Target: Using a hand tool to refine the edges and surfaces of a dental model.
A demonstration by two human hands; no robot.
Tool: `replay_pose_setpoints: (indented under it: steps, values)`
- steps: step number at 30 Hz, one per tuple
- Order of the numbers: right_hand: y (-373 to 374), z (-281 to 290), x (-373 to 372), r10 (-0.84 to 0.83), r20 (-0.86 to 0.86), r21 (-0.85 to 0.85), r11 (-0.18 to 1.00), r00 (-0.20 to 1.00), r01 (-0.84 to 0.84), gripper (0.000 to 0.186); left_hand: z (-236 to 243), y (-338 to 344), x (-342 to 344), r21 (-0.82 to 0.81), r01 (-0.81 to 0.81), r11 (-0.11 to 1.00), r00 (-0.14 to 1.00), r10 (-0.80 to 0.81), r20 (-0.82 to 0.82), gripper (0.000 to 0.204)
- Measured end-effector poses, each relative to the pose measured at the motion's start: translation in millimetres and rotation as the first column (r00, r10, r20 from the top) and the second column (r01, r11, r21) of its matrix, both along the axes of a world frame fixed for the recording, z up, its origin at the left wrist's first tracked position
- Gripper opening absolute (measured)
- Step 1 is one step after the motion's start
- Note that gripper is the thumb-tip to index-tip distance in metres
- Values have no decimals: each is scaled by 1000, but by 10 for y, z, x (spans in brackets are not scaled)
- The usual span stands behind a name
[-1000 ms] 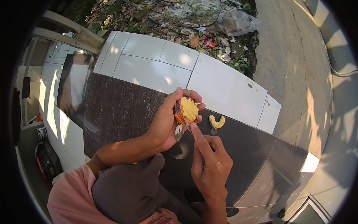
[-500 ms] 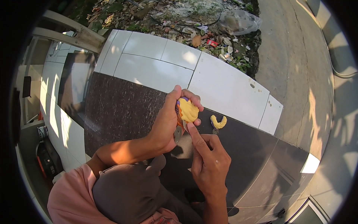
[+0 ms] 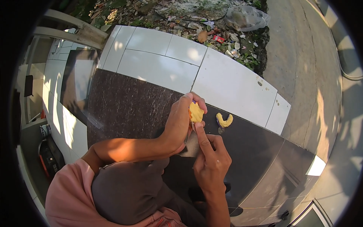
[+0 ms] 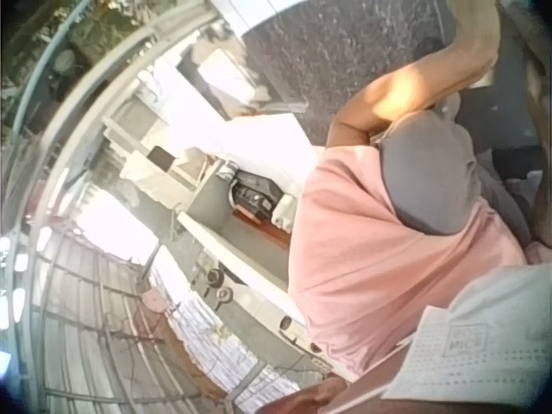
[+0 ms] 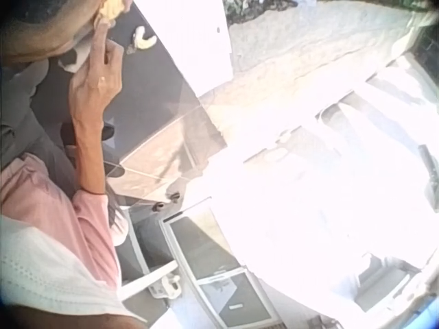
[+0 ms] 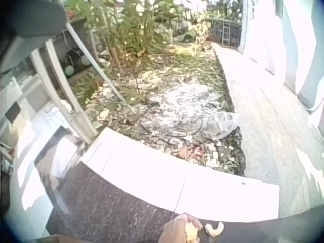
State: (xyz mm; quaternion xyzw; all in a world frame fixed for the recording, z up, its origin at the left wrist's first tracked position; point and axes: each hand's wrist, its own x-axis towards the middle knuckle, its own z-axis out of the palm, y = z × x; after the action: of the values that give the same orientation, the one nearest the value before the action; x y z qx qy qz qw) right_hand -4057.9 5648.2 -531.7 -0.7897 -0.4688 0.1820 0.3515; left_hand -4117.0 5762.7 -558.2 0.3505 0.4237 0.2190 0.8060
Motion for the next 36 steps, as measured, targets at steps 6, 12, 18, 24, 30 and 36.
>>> replay_pose_setpoints:
  steps: [6, 12, 18, 24, 30, 36]
  values:
    - [7, -127, -225, -182, -319, 90, 971, 930, 221, 42, 10, -13, 44, -67, -7, 998, 999, 10, 53, 36]
    - [-3, -174, -361, -289, -412, 56, 938, 864, 341, 41, -7, -41, 48, -108, -66, 992, 991, 77, 107, 33]
    - [-51, -235, -404, -309, -498, 20, 930, 810, 367, 37, -74, -62, 29, -204, -86, 975, 982, 117, 145, 32]
    - [-46, -218, -416, -320, -598, -11, 920, 735, 392, 35, -85, -74, 67, -285, -179, 942, 968, 220, 119, 36]
    - [-101, -165, -226, -263, -496, -20, 956, 828, 292, 35, -115, -66, 59, -284, -148, 947, 978, 182, 98, 37]
    - [-18, 2, -91, -153, -169, 28, 987, 974, 160, 38, -196, -79, 38, -141, -120, 983, 971, 145, 191, 34]
